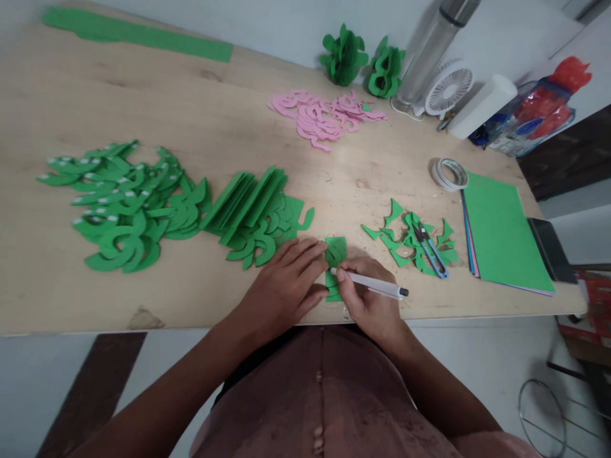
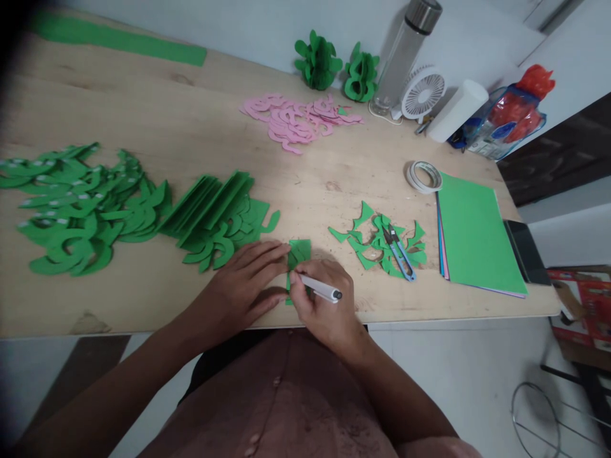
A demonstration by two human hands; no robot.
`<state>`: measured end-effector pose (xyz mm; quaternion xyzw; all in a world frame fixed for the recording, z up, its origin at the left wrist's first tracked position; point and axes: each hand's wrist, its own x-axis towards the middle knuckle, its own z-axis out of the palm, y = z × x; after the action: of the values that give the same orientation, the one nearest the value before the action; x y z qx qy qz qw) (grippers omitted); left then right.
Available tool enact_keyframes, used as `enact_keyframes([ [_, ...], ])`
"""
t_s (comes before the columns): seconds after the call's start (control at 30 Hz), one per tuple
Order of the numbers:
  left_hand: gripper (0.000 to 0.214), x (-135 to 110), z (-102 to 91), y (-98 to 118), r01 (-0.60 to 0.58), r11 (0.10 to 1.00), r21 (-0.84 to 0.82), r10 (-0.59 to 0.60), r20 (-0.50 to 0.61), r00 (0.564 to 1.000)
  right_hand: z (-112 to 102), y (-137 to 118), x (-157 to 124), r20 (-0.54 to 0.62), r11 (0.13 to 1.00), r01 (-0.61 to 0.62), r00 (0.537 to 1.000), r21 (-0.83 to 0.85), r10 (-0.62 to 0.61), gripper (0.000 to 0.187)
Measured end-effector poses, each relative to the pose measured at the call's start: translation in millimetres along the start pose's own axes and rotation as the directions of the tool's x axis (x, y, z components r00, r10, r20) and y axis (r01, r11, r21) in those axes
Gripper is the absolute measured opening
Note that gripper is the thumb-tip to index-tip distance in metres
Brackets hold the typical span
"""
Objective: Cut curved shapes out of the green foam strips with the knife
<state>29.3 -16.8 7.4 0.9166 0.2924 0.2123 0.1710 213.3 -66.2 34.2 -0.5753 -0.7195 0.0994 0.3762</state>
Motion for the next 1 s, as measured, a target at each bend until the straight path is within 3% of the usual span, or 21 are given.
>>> enact_keyframes([
  [0.23, 0.026, -0.1, -0.4, 0.0, -0.008, 1.0, 0.013, 0.008, -0.005, 1.0, -1.2, -0.2, -1.8, -0.007, 0.999, -0.027, 1.0, 0.044, 0.028, 0.015],
  [0.47, 0.026, 1.2, -1.1, 1.0, 0.008, 1.0, 0.012, -0.008, 0.009, 1.0, -13.5, 3.7, -11.3, -0.018, 0.97, -0.157, 0.986, 0.185, 0.163, 0.012],
  [0.7, 0.025, 0.8, -1.2, 0.7, 0.005, 1.0, 0.003, -0.005, -0.005, 1.0, -17.5, 9.2, -17.7, 0.126, 0.997, 0.058, 0.99, 0.05, -0.064, 0.024],
  [0.87, 0.024, 0.6, -1.0, 0.5, 0.003, 1.0, 0.015, -0.004, 0.009, 1.0, -12.3, 11.6, -21.5, 0.103, 0.983, 0.129, 0.988, -0.127, -0.117, 0.022],
  [1.0, 0.023, 0.9, -2.1, 0.8, -0.01, 1.0, 0.025, 0.01, 0.001, 1.0, -11.1, 11.2, -22.4, 0.11, 0.974, 0.148, 0.985, -0.169, -0.13, 0.023],
])
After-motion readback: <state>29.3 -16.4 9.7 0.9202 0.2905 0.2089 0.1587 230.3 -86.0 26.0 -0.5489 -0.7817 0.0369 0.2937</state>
